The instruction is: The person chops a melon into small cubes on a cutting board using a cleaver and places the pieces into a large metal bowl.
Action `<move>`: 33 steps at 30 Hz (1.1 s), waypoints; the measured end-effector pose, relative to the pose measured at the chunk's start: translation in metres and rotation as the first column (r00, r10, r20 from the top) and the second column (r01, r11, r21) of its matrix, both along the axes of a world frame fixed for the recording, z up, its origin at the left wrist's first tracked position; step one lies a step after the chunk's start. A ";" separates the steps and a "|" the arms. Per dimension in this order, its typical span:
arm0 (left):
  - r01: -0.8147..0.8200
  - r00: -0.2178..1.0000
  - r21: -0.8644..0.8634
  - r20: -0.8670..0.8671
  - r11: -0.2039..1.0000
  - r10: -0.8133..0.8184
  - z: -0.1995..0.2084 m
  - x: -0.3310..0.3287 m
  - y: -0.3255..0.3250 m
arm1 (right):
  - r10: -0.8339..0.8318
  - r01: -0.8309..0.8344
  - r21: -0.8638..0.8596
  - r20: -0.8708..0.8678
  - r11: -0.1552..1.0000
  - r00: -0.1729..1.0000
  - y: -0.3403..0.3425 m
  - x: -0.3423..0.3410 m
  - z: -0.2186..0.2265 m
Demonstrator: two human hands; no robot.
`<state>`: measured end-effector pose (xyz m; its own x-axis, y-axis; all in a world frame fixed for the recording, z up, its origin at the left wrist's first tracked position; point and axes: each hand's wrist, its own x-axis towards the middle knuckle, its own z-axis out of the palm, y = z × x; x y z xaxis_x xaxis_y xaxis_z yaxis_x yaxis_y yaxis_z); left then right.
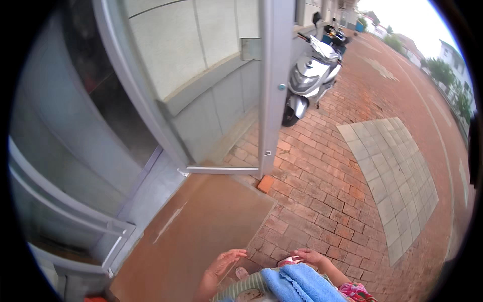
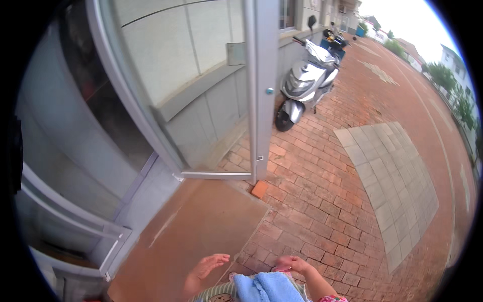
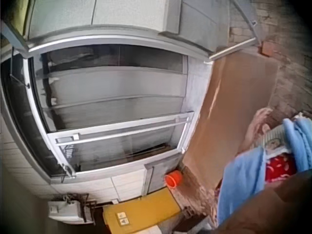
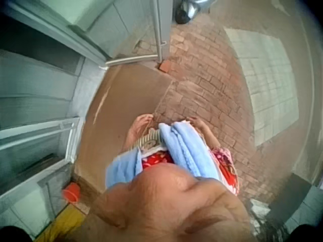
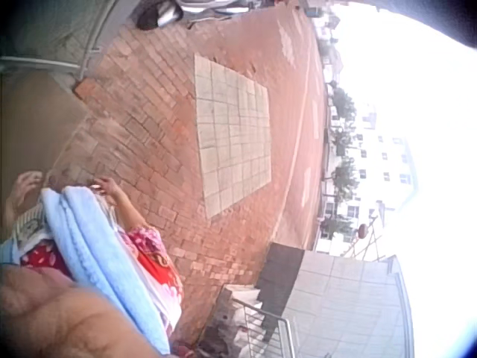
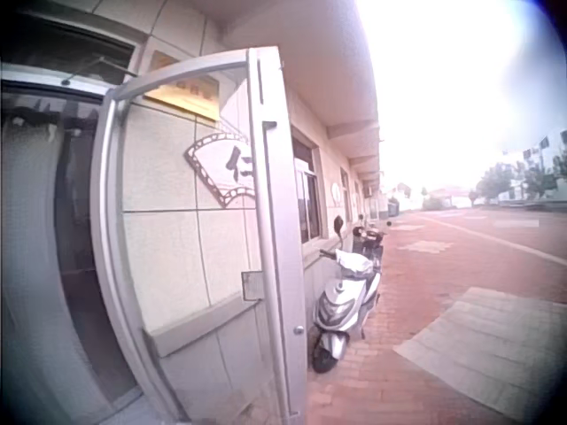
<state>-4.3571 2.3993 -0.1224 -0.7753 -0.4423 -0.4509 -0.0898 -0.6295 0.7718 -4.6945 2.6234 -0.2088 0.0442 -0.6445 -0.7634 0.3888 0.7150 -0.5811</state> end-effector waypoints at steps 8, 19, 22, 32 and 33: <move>-0.181 0.607 -0.844 -0.500 0.505 -0.617 0.194 0.183 -0.025 | 0.826 -0.267 -0.959 -0.076 0.092 0.559 -0.201 0.170 0.266; -0.823 0.537 -0.472 -0.827 0.315 0.165 0.169 0.309 -0.056 | 0.871 -0.259 -0.959 -0.026 0.117 0.491 -0.371 0.323 0.287; -0.549 0.831 -0.598 -0.469 0.585 0.300 0.164 0.326 -0.091 | 0.891 -0.840 -0.542 -0.371 0.021 0.262 -0.442 0.367 0.228; -0.342 0.777 -0.577 0.270 0.742 0.568 0.083 0.327 -0.306 | 0.410 -0.985 0.126 -0.898 -0.117 -0.163 -0.611 0.401 0.147; -0.312 0.780 -0.611 0.273 0.727 0.564 0.083 0.329 -0.324 | 0.406 -0.987 0.127 -0.900 -0.100 -0.156 -0.628 0.407 0.146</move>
<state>-4.0284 2.0752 -0.0399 -0.2218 -0.9353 -0.2759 -0.2925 -0.2061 0.9338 -4.2878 1.9958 -0.0625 0.6583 -0.6112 -0.4395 -0.7443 -0.4410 -0.5016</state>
